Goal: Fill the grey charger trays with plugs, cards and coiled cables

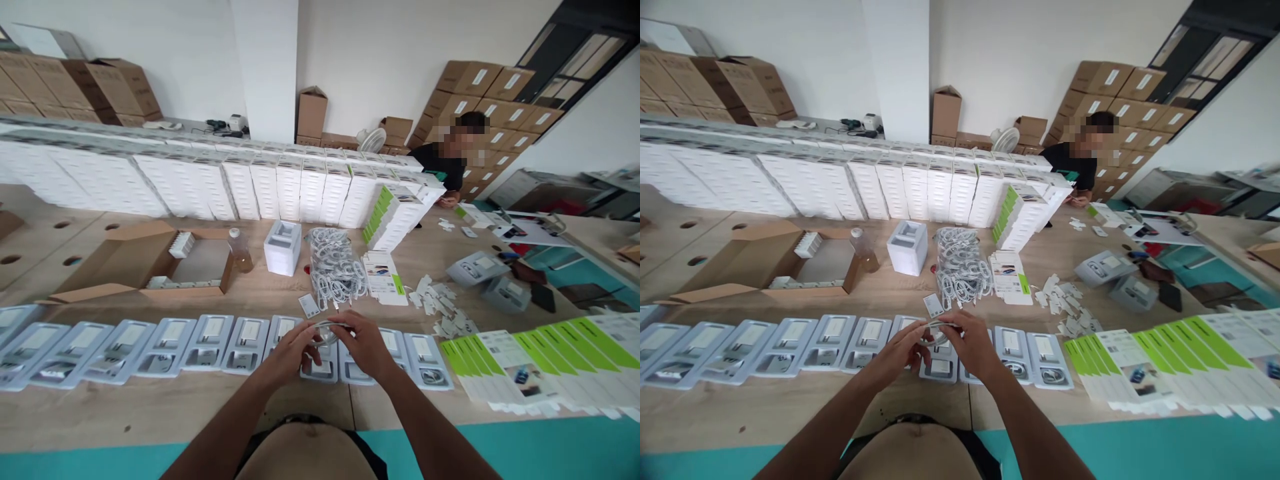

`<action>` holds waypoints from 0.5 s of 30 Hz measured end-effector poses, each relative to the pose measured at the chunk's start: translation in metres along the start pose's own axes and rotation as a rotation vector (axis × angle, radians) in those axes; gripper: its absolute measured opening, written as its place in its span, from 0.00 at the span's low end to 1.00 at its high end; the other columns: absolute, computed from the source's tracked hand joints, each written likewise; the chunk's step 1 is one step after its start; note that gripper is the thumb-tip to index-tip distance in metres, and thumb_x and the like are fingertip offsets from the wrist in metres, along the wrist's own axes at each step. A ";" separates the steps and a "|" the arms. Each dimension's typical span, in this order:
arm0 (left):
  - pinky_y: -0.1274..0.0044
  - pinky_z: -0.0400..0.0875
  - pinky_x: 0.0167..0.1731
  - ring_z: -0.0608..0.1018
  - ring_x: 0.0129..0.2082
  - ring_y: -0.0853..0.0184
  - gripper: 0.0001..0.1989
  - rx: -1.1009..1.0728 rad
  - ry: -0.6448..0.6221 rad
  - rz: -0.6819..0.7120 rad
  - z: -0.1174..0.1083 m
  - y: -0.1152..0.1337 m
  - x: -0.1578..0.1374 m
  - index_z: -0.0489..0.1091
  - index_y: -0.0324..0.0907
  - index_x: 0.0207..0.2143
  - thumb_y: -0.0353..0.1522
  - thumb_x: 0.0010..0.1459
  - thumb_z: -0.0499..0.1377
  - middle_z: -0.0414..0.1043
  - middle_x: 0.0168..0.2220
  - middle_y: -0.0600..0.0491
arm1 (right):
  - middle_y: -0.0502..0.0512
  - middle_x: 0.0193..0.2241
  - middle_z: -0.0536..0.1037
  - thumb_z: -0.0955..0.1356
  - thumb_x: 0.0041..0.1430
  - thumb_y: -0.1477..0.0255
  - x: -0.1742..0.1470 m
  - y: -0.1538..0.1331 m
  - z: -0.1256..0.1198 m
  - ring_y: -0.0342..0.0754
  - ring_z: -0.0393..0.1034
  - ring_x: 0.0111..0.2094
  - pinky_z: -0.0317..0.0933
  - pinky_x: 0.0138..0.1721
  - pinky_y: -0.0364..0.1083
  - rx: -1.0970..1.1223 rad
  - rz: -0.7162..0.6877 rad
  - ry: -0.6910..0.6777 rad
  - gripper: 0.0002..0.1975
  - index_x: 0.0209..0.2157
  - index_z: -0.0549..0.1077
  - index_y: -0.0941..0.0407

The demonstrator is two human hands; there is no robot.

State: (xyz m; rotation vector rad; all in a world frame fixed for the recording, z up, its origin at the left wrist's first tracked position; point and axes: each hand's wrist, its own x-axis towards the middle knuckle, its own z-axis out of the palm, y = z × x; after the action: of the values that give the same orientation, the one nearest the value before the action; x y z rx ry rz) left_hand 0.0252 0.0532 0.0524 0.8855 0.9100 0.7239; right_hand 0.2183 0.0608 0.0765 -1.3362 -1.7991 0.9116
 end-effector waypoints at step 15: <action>0.84 0.54 0.15 0.69 0.18 0.75 0.20 -0.240 -0.046 -0.175 0.001 0.004 0.002 0.65 0.41 0.39 0.49 0.58 0.56 0.68 0.26 0.56 | 0.52 0.29 0.80 0.66 0.61 0.64 -0.006 0.012 0.005 0.46 0.73 0.26 0.68 0.30 0.45 0.030 0.106 0.158 0.10 0.36 0.78 0.53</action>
State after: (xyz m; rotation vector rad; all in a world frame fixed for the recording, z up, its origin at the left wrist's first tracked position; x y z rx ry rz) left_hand 0.0258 0.0560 0.0551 0.5997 0.8288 0.6433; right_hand 0.2215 0.0570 0.0628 -1.4535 -1.6015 0.8596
